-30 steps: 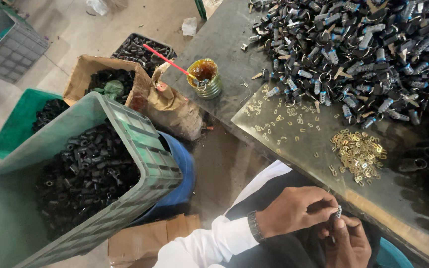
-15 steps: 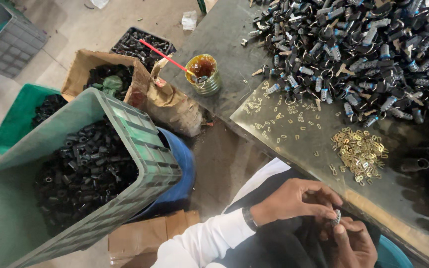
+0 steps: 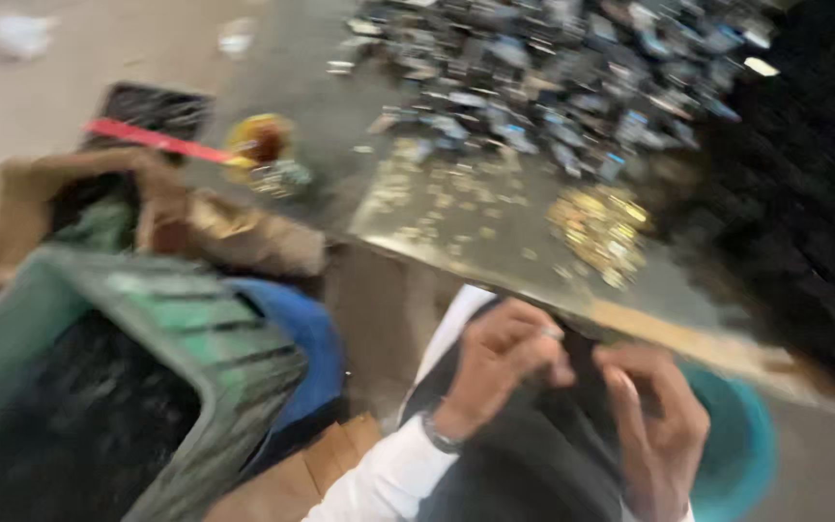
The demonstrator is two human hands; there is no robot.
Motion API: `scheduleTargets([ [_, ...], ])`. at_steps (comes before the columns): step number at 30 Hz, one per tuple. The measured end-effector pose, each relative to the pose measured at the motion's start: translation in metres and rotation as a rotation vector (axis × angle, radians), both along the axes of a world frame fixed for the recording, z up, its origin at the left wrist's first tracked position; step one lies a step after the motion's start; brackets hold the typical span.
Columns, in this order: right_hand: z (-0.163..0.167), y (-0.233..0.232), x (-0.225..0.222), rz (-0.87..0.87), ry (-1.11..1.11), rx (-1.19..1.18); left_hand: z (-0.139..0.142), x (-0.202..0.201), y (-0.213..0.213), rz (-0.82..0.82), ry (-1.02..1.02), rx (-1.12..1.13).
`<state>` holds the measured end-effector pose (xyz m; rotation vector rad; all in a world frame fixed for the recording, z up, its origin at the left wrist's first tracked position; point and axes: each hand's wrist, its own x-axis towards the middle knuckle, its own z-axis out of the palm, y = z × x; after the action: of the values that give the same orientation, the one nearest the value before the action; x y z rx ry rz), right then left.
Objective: The person sits at a workbench assembling padlock components. They pick up a small lock cylinder, insert it into a black cylindrical housing by hand, press and twist it to seat it, then place the assembled unit on the table and repeat the cycle with the next component.
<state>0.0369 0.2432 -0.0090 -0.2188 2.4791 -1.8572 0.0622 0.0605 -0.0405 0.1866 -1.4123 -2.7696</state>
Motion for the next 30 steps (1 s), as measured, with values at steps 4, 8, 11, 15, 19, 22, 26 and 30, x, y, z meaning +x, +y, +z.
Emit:
scheduleTargets([
  [4, 0.021, 0.000, -0.027, -0.133, 0.251, 0.244, -0.004, 0.000, -0.005, -0.021, -0.007, -0.047],
  [8, 0.024, -0.001, -0.063, -0.082, 0.349, 0.352, -0.002, 0.002, -0.003, -0.065, -0.054, -0.108],
  [11, 0.017, -0.005, -0.082, -0.210, 0.442, 0.436, -0.002, 0.002, -0.002, -0.078, -0.087, -0.094],
  [15, 0.000, -0.005, -0.106, -0.361, 0.347, 0.498, -0.011, 0.001, 0.001, -0.072, -0.186, -0.024],
  [19, -0.018, -0.005, -0.125, -0.357, 0.343, 0.493, -0.017, 0.000, 0.004, -0.111, -0.201, 0.010],
  [22, -0.027, -0.007, -0.133, -0.359, 0.333, 0.488, -0.016, -0.001, 0.003, -0.152, -0.190, 0.065],
  [26, -0.029, -0.008, -0.133, -0.364, 0.277, 0.431, -0.014, -0.003, 0.000, -0.219, -0.185, 0.183],
  [30, -0.013, -0.016, -0.126, -0.341, 0.242, 0.384, -0.022, -0.003, 0.000, -0.230, -0.270, 0.325],
])
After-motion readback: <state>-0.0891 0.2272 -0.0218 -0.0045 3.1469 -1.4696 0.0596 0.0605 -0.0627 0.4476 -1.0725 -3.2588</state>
